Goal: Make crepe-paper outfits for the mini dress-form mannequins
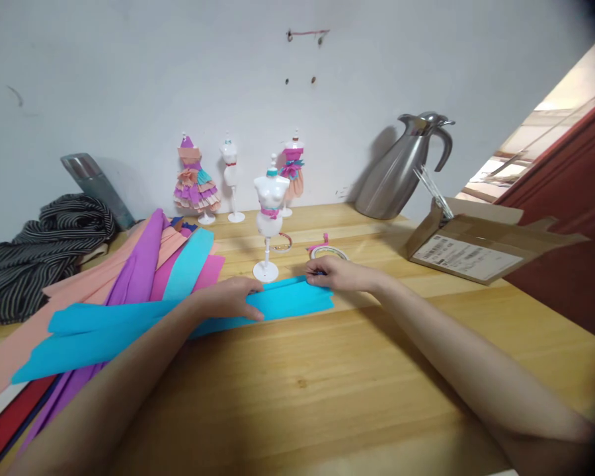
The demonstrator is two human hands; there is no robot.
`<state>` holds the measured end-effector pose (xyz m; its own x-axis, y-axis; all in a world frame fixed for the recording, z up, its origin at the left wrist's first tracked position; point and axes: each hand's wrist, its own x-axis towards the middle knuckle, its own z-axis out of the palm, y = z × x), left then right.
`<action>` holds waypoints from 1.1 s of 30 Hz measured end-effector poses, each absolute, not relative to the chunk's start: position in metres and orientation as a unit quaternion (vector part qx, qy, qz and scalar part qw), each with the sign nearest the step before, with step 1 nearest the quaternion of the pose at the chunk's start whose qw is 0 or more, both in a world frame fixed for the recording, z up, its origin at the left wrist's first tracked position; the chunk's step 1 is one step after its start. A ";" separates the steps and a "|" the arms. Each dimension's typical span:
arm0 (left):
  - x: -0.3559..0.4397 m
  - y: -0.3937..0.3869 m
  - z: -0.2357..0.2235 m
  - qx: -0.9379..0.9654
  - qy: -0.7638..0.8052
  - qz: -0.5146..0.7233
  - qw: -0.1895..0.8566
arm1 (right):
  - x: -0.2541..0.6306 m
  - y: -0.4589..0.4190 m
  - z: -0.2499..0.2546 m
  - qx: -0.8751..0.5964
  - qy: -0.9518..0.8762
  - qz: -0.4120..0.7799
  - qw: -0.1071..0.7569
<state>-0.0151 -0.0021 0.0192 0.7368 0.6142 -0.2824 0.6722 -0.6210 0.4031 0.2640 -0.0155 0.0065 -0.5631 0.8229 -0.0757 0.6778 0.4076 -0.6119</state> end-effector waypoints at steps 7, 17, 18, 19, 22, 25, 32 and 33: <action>-0.010 -0.046 0.047 0.912 0.374 -0.170 0.016 | 0.263 -0.010 -0.004 -0.499 -0.820 0.259 0.103; -0.022 -0.029 0.051 0.916 0.347 -0.174 0.103 | 0.250 -0.030 0.026 -0.432 -0.872 0.227 0.043; -0.023 -0.028 0.054 0.916 0.349 -0.172 0.101 | 0.249 -0.030 0.026 -0.436 -0.872 0.219 0.040; -0.025 -0.026 0.056 0.916 0.353 -0.168 0.093 | 0.249 -0.030 0.026 -0.443 -0.870 0.210 0.041; -0.030 -0.021 0.060 0.912 0.376 -0.158 0.049 | 0.254 -0.027 0.025 -0.460 -0.866 0.182 0.068; -0.035 -0.012 0.060 0.905 0.402 -0.138 0.020 | 0.260 -0.021 0.022 -0.479 -0.852 0.172 0.125; -0.044 0.011 0.048 0.887 0.458 -0.050 0.042 | 0.264 -0.008 0.006 -0.551 -0.769 0.172 0.275; -0.045 0.013 0.047 0.886 0.459 -0.043 0.043 | 0.264 -0.008 0.006 -0.548 -0.772 0.152 0.283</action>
<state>-0.0446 0.0126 0.0467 0.5747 0.8102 -0.1152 0.8176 -0.5746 0.0377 0.2641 -0.0082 0.0060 -0.2390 0.9327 0.2700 0.7613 0.3526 -0.5442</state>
